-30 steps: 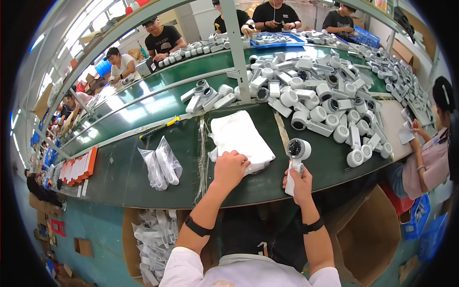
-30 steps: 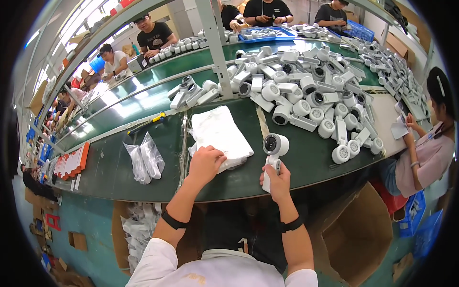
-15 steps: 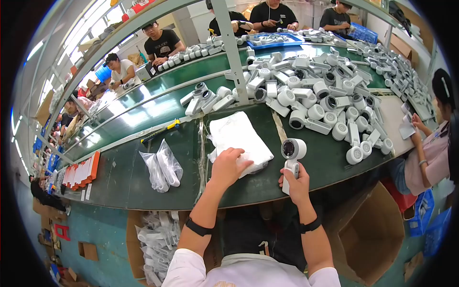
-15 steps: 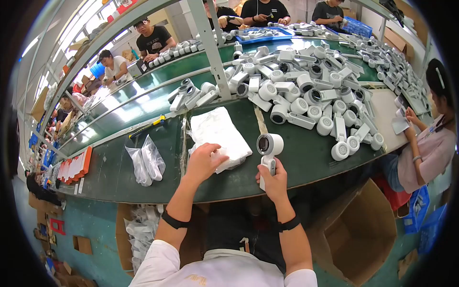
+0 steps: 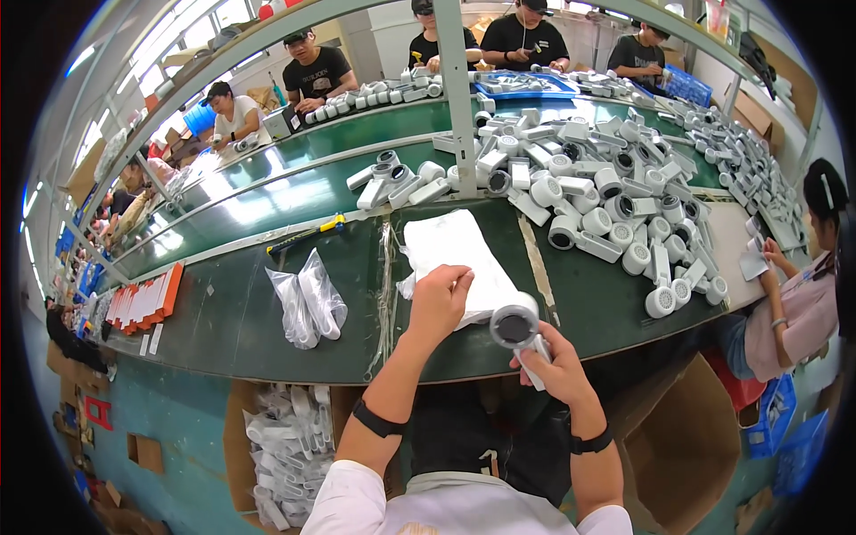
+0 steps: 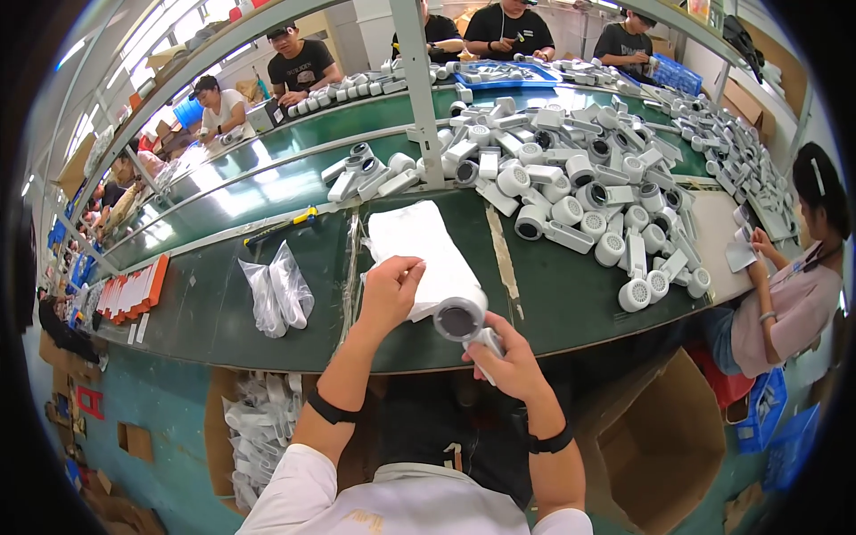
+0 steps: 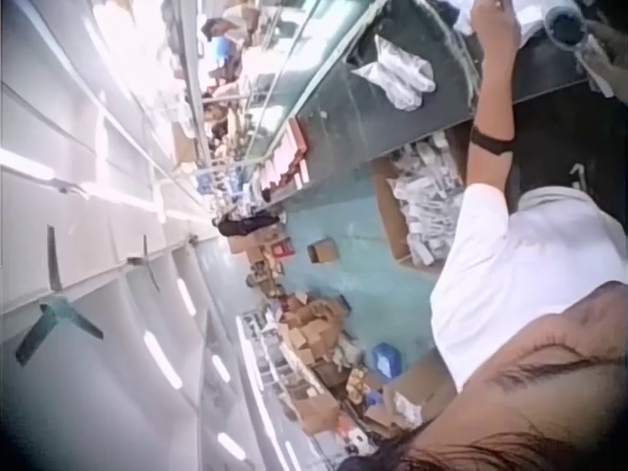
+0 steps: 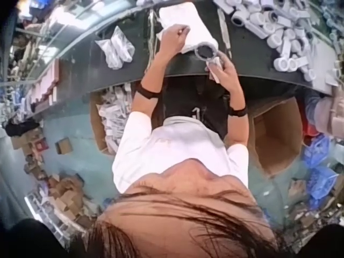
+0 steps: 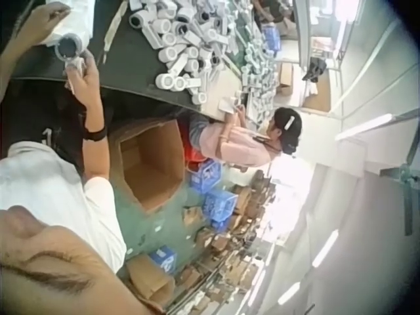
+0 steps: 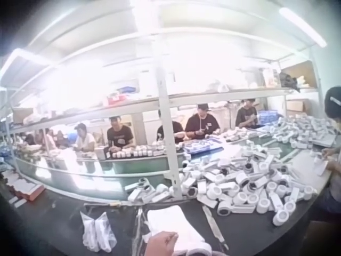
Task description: The person picks up a handheld fan from a pile, slides it into a plastic bag, and places the bagged fan onto the table, repeating the process for a second fan.
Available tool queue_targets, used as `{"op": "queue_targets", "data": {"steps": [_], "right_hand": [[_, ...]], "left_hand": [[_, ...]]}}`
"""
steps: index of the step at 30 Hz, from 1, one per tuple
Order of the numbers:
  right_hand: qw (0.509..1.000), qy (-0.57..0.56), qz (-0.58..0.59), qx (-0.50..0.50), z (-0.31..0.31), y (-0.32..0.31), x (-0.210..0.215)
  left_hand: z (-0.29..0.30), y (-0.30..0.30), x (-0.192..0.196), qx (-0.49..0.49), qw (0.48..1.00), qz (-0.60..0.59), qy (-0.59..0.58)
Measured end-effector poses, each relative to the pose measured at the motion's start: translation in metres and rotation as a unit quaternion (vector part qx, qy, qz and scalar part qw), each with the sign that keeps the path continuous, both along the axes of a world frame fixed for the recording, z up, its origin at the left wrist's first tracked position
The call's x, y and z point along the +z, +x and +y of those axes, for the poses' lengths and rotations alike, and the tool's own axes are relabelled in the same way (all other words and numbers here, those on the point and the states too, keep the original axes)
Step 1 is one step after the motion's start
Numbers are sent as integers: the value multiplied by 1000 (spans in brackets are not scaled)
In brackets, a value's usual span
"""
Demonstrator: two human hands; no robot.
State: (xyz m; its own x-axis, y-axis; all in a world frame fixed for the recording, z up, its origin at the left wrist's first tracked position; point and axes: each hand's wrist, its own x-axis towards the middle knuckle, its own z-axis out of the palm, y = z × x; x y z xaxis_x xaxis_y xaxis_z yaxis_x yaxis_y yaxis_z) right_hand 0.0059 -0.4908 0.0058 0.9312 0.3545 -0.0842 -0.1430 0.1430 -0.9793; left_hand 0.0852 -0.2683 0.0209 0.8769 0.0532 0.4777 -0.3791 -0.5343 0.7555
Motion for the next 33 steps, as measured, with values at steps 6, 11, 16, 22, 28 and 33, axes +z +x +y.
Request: {"op": "queue_targets", "data": {"steps": [6, 11, 16, 22, 28, 33], "right_hand": [[977, -187, 9, 98, 4, 5, 42], [959, -251, 47, 121, 9, 21, 43], [956, -251, 9, 152, 19, 30, 36], [970, -236, 57, 26, 22, 23, 40], [974, -177, 68, 124, -14, 5, 49], [951, -248, 53, 176, -7, 13, 65]], "left_hand": [[4, -15, 15, -86, 994, 73, 3], [11, -20, 18, -121, 978, 159, -59], [14, -25, 31, -141, 981, 135, 14], [23, -21, 24, -81, 993, 83, -23], [13, -20, 19, -68, 991, 103, -58], [7, -17, 23, -115, 979, 148, -78]]}}
